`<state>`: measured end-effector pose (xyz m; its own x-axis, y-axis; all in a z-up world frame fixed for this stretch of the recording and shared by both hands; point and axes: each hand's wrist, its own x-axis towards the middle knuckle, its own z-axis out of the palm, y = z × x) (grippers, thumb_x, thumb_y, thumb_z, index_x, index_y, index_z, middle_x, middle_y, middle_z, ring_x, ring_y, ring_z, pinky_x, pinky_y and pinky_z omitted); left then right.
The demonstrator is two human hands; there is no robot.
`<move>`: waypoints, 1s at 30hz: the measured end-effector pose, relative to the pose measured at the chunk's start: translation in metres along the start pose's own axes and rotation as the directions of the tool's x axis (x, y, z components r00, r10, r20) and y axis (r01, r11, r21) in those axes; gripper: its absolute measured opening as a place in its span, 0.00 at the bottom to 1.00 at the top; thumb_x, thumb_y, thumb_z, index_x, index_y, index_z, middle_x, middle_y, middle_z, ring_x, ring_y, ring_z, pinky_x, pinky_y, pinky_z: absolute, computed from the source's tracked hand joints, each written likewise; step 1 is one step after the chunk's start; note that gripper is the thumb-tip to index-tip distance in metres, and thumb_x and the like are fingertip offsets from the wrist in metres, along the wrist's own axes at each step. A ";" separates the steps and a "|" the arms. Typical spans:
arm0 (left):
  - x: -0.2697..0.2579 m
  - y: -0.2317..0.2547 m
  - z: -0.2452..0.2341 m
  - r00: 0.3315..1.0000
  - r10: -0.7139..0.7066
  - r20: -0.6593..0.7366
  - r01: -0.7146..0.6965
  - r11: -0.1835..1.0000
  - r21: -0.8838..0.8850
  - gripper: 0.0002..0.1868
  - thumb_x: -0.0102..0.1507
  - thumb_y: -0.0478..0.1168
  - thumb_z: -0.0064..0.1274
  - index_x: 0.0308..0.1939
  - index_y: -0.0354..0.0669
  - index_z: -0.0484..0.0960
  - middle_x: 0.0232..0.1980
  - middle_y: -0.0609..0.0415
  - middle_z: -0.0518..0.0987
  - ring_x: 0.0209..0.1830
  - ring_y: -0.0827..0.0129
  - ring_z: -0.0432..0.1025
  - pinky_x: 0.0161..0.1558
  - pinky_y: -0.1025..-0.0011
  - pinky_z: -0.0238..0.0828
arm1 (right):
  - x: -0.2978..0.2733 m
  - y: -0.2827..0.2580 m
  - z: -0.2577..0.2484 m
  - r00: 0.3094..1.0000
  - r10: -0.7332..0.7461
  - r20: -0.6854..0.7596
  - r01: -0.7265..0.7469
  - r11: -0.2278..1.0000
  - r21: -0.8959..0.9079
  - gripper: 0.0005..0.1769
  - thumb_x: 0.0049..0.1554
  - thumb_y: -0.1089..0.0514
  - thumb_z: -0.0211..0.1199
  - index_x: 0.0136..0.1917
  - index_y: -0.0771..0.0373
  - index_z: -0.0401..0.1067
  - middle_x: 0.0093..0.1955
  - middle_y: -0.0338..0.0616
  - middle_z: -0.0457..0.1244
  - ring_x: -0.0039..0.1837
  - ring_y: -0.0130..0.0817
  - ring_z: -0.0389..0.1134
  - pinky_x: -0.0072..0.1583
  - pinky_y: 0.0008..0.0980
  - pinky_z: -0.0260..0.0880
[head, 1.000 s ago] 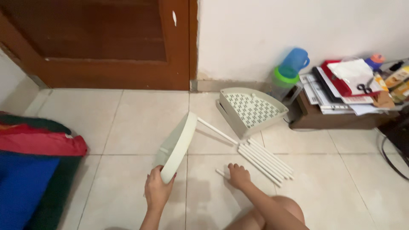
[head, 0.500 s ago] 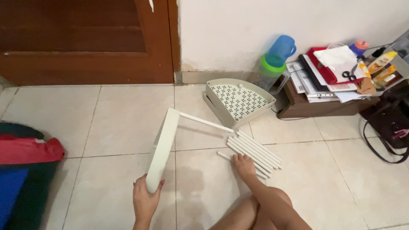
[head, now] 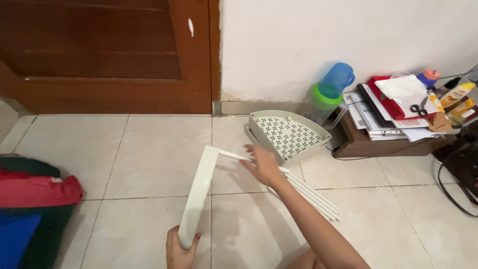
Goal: The person assembles a white plastic corner shelf by inserting white support rods into the perforated shelves. They connect the shelves together to form a three-tiered unit and place it upright on the floor.
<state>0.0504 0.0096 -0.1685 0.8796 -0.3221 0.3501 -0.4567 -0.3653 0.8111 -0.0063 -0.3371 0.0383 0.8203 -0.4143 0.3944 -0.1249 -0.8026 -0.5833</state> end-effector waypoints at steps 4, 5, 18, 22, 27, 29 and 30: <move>0.015 0.030 -0.016 0.998 -0.031 -0.058 0.032 0.999 0.005 0.38 0.46 0.48 0.72 0.54 0.33 0.74 0.50 0.40 0.77 0.51 0.46 0.74 0.52 0.55 0.71 | 0.019 -0.042 0.031 0.981 0.013 0.195 0.013 0.991 -0.132 0.22 0.57 0.45 0.67 0.60 0.54 0.70 0.45 0.45 0.71 0.47 0.46 0.72 0.47 0.44 0.70; 0.025 0.042 -0.023 0.997 -0.059 -0.053 0.060 0.998 0.012 0.39 0.46 0.48 0.73 0.55 0.34 0.74 0.51 0.41 0.78 0.52 0.47 0.75 0.52 0.56 0.72 | 0.019 -0.050 0.038 0.985 0.024 0.168 0.000 0.990 -0.140 0.20 0.57 0.44 0.66 0.59 0.52 0.71 0.45 0.44 0.71 0.46 0.46 0.72 0.46 0.44 0.71; 0.162 0.168 -0.019 0.964 -0.267 -0.001 0.259 0.934 0.248 0.33 0.55 0.53 0.67 0.61 0.52 0.74 0.51 0.51 0.84 0.47 0.53 0.79 0.45 0.56 0.76 | -0.008 -0.093 0.054 0.930 -0.360 -0.077 0.275 0.818 -0.504 0.14 0.55 0.49 0.69 0.53 0.52 0.76 0.35 0.38 0.63 0.38 0.38 0.67 0.37 0.38 0.66; 0.155 0.154 -0.006 0.987 -0.157 -0.041 0.162 0.960 0.229 0.30 0.55 0.51 0.67 0.58 0.50 0.75 0.49 0.49 0.84 0.42 0.49 0.80 0.41 0.54 0.77 | -0.019 -0.067 0.064 0.971 -0.234 -0.038 0.200 0.896 -0.396 0.14 0.58 0.49 0.66 0.55 0.54 0.77 0.35 0.38 0.64 0.37 0.39 0.67 0.37 0.39 0.66; 0.154 0.142 0.001 0.998 0.047 -0.049 -0.036 0.979 0.198 0.30 0.53 0.50 0.67 0.57 0.50 0.77 0.51 0.49 0.84 0.42 0.51 0.80 0.40 0.56 0.78 | -0.006 -0.016 0.067 0.859 0.263 0.440 -0.373 0.909 0.184 0.19 0.66 0.44 0.58 0.59 0.55 0.82 0.35 0.46 0.67 0.39 0.42 0.67 0.43 0.38 0.69; 0.153 0.141 0.002 0.997 0.081 -0.004 -0.078 0.974 0.211 0.31 0.54 0.50 0.68 0.58 0.49 0.77 0.50 0.49 0.84 0.41 0.50 0.80 0.40 0.55 0.78 | -0.005 -0.002 0.058 0.706 0.306 0.638 -0.589 0.754 0.291 0.23 0.68 0.42 0.56 0.66 0.55 0.82 0.32 0.42 0.60 0.34 0.36 0.57 0.39 0.37 0.58; 0.154 0.141 0.002 0.995 0.102 0.020 -0.104 0.971 0.217 0.31 0.54 0.50 0.68 0.58 0.48 0.77 0.50 0.49 0.84 0.40 0.49 0.80 0.40 0.55 0.78 | -0.007 0.001 0.053 0.622 0.296 0.725 -0.686 0.653 0.322 0.25 0.70 0.42 0.55 0.69 0.55 0.81 0.31 0.40 0.56 0.31 0.33 0.52 0.37 0.37 0.52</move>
<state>0.1212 -0.0928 -0.0014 0.8257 -0.3751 0.4214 -0.5634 -0.5104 0.6496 0.0181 -0.3118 -0.0026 0.8778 -0.1838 -0.4424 -0.4647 -0.1018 -0.8796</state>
